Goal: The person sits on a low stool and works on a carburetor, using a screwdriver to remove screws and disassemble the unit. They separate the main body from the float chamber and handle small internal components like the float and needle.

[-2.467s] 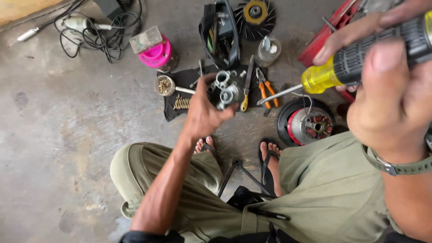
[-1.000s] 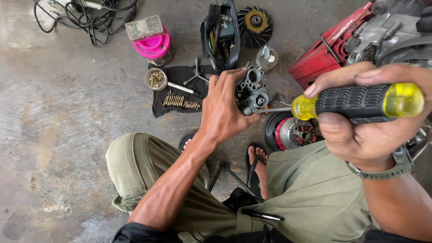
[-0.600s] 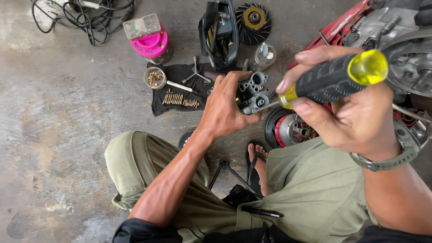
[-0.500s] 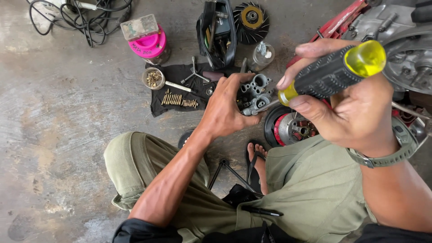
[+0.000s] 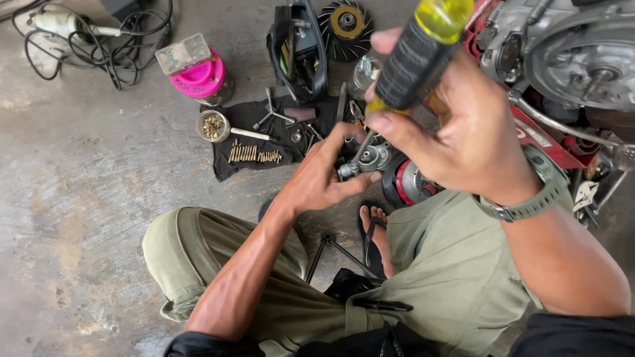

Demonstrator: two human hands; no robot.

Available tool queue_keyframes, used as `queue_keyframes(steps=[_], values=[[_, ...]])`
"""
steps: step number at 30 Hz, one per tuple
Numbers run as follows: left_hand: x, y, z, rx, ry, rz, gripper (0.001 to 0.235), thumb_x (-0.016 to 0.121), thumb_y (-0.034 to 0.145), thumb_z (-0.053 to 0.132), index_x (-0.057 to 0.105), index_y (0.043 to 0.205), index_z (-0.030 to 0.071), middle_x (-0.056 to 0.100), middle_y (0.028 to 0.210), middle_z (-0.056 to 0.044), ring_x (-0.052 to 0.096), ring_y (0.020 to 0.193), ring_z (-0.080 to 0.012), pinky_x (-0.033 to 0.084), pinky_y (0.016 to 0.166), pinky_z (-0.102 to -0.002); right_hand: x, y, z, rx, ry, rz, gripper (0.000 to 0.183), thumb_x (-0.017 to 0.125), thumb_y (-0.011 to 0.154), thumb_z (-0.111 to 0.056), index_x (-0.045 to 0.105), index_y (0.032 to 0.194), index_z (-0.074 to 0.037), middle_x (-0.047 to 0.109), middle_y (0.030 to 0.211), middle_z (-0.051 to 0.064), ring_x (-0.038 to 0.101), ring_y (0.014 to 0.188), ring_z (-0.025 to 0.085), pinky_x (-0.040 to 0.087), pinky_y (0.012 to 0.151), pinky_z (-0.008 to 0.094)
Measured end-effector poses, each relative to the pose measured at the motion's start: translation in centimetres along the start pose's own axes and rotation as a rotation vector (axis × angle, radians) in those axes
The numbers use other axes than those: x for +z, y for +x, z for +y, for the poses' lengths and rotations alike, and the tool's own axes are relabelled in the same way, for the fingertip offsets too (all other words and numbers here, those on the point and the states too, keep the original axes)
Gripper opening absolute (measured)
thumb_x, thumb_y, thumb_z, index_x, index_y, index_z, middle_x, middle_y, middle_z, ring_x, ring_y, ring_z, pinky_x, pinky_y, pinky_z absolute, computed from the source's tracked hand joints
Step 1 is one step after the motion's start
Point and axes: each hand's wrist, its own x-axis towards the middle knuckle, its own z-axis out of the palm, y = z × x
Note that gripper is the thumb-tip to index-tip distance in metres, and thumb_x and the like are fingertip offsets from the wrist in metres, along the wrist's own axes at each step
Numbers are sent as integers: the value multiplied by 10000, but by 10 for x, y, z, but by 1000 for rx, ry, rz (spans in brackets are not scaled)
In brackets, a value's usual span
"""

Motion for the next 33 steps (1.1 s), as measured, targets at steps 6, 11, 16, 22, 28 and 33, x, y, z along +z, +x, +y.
queue_keyframes(steps=[6,11,16,22,28,33], values=[[4,1,0,68,9,-61,385,606,860,285,426,1127,75,547,1068,-85,535,900,-216,441,796,-338,1,0,5,93,138,26,545,579,930,-44,286,1379,54,473,1204,172,606,1013,229,554,941,295],[4,0,2,29,13,-82,437,606,861,322,426,1168,69,560,1096,-101,549,950,-218,443,835,-343,4,0,4,158,204,-13,598,568,938,-33,222,1424,8,398,1310,113,573,1068,204,502,988,271],[5,2,5,24,49,-87,463,555,874,369,437,1176,39,570,1125,-131,567,1003,-262,454,871,-387,3,5,-4,133,253,-80,480,479,937,-45,266,1353,61,534,1105,153,545,836,161,493,712,217],[3,3,2,69,44,-89,527,558,883,376,396,1247,32,532,1250,-168,546,1125,-300,439,948,-414,9,2,7,53,275,5,377,590,891,7,344,1174,48,578,999,182,611,946,242,563,857,303],[2,2,5,116,13,-77,462,575,882,356,441,1203,51,554,1176,-136,548,1077,-270,441,932,-374,8,4,-5,114,261,-61,244,475,916,-17,381,1121,79,571,1036,194,625,915,234,559,700,241],[2,0,-1,136,30,-93,514,572,885,364,426,1254,36,478,1312,-183,486,1223,-322,401,1030,-414,9,4,-4,87,248,-44,405,526,891,48,279,1211,57,576,992,230,659,825,268,573,710,277]])
